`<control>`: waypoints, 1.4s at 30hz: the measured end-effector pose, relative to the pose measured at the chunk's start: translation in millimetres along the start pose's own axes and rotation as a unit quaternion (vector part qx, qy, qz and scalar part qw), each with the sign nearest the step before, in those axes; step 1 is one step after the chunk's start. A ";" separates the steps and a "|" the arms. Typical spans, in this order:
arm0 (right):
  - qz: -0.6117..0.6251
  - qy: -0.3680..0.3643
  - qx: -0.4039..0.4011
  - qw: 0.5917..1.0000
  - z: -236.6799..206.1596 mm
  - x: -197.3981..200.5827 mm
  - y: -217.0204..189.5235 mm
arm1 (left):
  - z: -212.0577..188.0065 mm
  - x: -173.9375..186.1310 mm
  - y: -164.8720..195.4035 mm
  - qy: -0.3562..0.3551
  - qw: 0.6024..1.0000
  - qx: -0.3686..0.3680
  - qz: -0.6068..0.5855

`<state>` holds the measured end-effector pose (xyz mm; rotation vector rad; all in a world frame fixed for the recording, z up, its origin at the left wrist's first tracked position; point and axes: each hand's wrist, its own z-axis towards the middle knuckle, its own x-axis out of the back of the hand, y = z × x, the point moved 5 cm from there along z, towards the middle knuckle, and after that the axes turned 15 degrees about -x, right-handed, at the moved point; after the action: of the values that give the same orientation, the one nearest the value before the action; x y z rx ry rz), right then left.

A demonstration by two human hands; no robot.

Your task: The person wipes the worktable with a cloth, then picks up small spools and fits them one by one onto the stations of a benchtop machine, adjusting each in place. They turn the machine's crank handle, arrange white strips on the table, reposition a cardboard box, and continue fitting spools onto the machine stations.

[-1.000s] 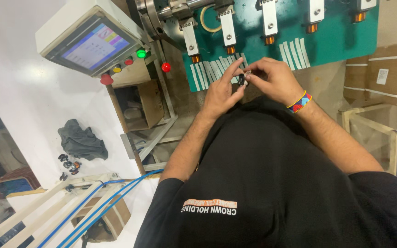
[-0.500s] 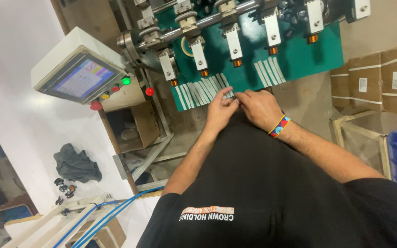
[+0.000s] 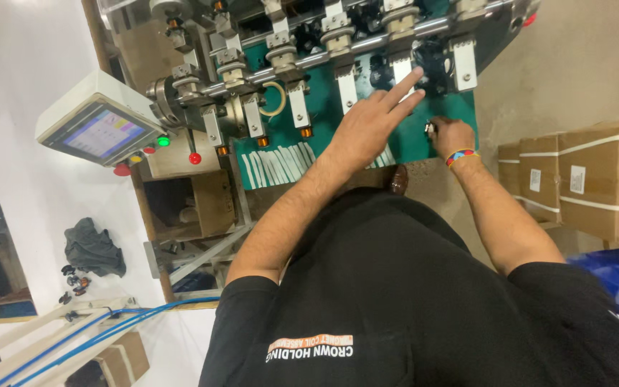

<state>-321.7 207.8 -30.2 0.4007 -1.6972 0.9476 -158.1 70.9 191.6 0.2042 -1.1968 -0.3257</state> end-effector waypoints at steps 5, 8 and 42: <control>0.084 -0.019 -0.079 0.993 -3.0 4.7 1.9 | 39.7 -10.7 -26.1 -0.037 0.993 0.019 0.107; 0.178 -0.117 -0.080 0.974 -19.6 0.6 3.4 | 24.1 -9.6 -29.7 -0.052 0.990 0.096 0.095; 0.543 -0.693 -0.278 0.385 -115.3 4.4 -180.3 | -171.7 10.0 1.3 0.147 0.884 0.132 -0.423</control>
<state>-126.1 183.6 53.3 -0.9102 -3.9366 0.6193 5.9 65.8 139.9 0.9954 -0.7863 -0.8593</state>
